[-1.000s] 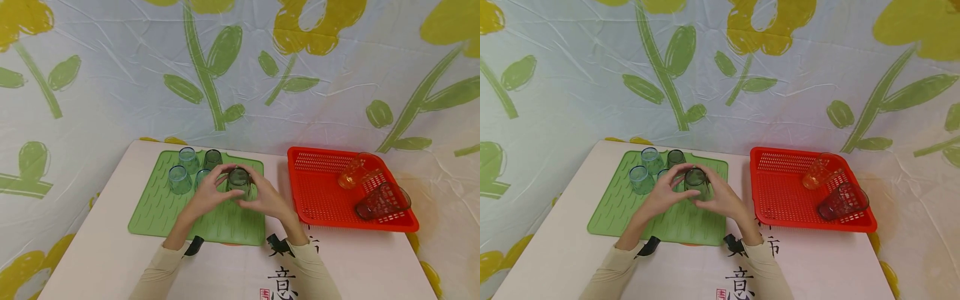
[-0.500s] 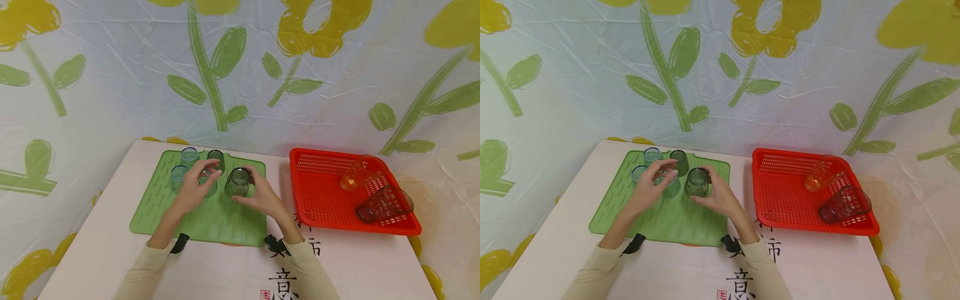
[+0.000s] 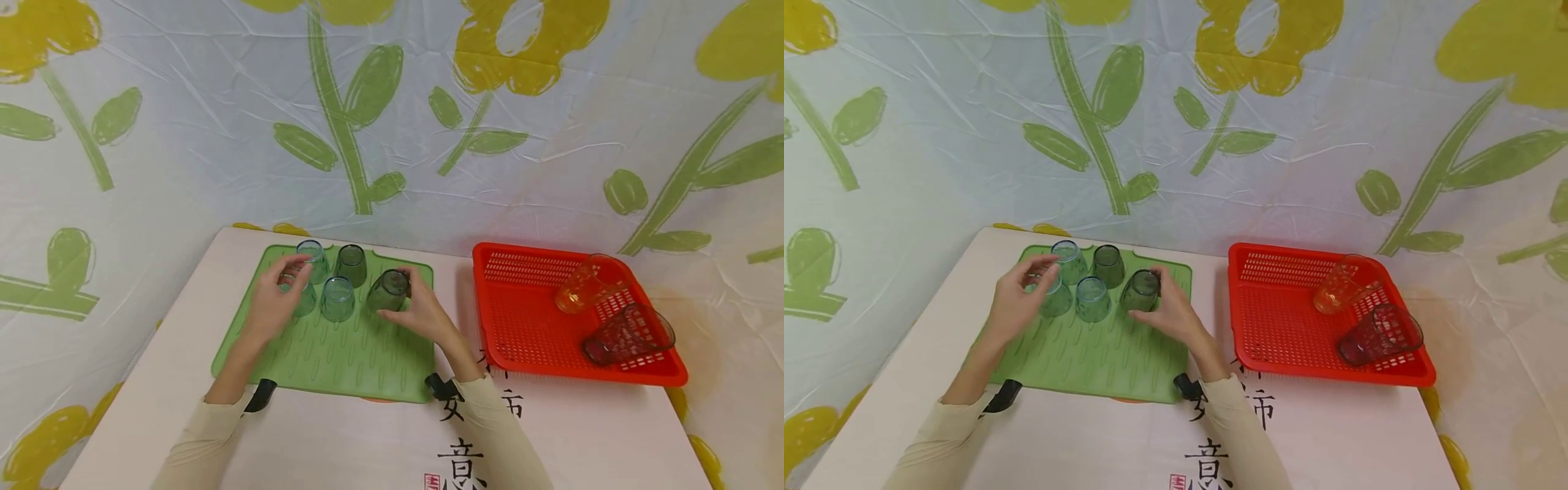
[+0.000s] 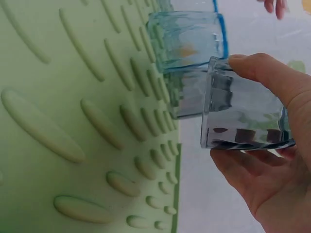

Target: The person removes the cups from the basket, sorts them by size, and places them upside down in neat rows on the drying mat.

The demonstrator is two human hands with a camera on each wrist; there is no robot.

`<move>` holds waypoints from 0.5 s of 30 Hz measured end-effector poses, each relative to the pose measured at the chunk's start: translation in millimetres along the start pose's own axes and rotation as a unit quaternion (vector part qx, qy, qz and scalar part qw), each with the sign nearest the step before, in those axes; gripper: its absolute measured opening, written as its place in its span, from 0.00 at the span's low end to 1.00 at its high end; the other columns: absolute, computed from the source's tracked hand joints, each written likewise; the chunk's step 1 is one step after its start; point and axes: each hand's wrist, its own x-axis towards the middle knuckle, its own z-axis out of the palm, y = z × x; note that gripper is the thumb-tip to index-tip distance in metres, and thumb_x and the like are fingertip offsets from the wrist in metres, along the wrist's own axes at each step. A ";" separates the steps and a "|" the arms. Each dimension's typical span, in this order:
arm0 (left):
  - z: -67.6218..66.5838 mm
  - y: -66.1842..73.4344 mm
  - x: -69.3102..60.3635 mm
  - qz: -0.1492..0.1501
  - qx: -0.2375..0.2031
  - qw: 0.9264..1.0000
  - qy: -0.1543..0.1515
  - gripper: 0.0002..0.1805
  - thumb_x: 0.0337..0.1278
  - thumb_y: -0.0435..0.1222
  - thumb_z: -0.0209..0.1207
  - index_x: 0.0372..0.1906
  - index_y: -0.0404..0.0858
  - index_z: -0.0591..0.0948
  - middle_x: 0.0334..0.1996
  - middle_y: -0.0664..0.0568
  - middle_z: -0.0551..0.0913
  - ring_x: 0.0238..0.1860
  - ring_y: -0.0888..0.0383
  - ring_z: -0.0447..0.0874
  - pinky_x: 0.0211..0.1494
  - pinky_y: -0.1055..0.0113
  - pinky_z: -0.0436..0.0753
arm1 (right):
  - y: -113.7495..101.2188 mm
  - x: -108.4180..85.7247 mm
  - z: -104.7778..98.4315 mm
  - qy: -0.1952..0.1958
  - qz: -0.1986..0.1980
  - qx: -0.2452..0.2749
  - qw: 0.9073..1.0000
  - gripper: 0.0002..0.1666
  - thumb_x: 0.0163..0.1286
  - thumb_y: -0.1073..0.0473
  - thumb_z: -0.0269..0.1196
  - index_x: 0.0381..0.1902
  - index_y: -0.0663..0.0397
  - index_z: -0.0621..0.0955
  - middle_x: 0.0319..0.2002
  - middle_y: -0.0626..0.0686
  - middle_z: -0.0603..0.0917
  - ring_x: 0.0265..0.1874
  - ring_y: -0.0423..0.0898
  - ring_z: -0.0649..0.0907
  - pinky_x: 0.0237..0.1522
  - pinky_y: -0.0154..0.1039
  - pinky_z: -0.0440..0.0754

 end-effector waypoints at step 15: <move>-34.7 -29.6 2.3 -0.032 0.118 0.990 0.070 0.15 0.74 0.35 0.59 0.55 0.29 0.83 0.44 0.40 0.84 0.39 0.59 0.78 0.40 0.78 0.73 | 5.3 18.1 16.4 -0.025 0.012 -0.071 0.997 0.54 0.55 0.56 0.81 0.69 0.66 0.61 0.62 0.65 0.74 0.62 0.58 0.77 0.64 0.53 0.75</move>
